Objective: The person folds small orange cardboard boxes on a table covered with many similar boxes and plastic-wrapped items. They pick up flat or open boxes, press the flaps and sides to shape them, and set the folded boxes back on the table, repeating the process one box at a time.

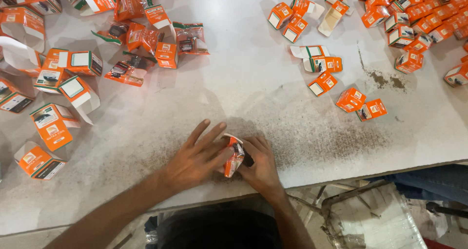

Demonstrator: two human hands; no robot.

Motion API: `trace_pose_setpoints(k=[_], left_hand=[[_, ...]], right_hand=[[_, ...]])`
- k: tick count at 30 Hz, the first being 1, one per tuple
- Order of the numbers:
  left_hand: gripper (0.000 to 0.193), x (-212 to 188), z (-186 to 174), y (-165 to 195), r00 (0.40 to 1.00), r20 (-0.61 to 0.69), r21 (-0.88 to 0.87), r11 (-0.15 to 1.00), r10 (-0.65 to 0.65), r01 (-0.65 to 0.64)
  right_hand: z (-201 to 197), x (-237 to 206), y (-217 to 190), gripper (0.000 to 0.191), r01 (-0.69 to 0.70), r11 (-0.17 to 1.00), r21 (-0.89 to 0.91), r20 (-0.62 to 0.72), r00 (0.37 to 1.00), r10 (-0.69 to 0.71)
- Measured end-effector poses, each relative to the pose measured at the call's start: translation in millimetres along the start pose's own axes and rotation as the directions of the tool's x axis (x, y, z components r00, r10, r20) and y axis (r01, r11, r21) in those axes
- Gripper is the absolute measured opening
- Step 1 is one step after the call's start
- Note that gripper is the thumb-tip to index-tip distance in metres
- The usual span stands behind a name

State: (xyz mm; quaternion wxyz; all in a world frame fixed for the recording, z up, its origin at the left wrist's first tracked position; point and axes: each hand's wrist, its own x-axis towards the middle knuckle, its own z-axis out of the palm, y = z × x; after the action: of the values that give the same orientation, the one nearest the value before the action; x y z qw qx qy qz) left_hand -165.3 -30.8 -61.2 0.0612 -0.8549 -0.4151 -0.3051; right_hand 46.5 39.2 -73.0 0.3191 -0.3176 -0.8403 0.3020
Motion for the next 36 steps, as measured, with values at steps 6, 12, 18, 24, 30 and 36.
trace_pose_setpoints(k=[6,12,18,24,30,36], left_hand=[[0.045,16,15,21,0.946,-0.062,-0.004,0.948,-0.318,0.318],[0.042,32,27,24,0.835,-0.061,-0.137,0.833,-0.547,0.536],[0.062,26,35,10,0.552,0.272,-0.509,0.369,-0.788,0.778],[0.01,23,49,7,0.652,0.128,-0.535,0.501,-0.747,0.68],[0.023,19,34,3,0.687,0.285,-0.421,0.557,-0.668,0.716],[0.032,8,14,-20,0.667,0.581,-0.811,-0.261,-0.466,0.524]], right_hand=[[0,-2,0,0.054,0.0,0.999,-0.05,-0.006,1.0,0.0],[0,-4,0,0.056,-0.038,0.999,-0.006,0.003,0.999,0.038],[5,-16,5,0.064,-0.026,0.996,0.087,-0.064,0.997,0.032],[6,-21,6,0.053,0.096,0.995,0.007,-0.11,0.989,-0.094],[8,-19,-10,0.057,0.242,0.891,-0.385,-0.03,0.961,-0.274],[10,-18,-14,0.058,0.232,0.859,-0.456,-0.016,0.963,-0.268]])
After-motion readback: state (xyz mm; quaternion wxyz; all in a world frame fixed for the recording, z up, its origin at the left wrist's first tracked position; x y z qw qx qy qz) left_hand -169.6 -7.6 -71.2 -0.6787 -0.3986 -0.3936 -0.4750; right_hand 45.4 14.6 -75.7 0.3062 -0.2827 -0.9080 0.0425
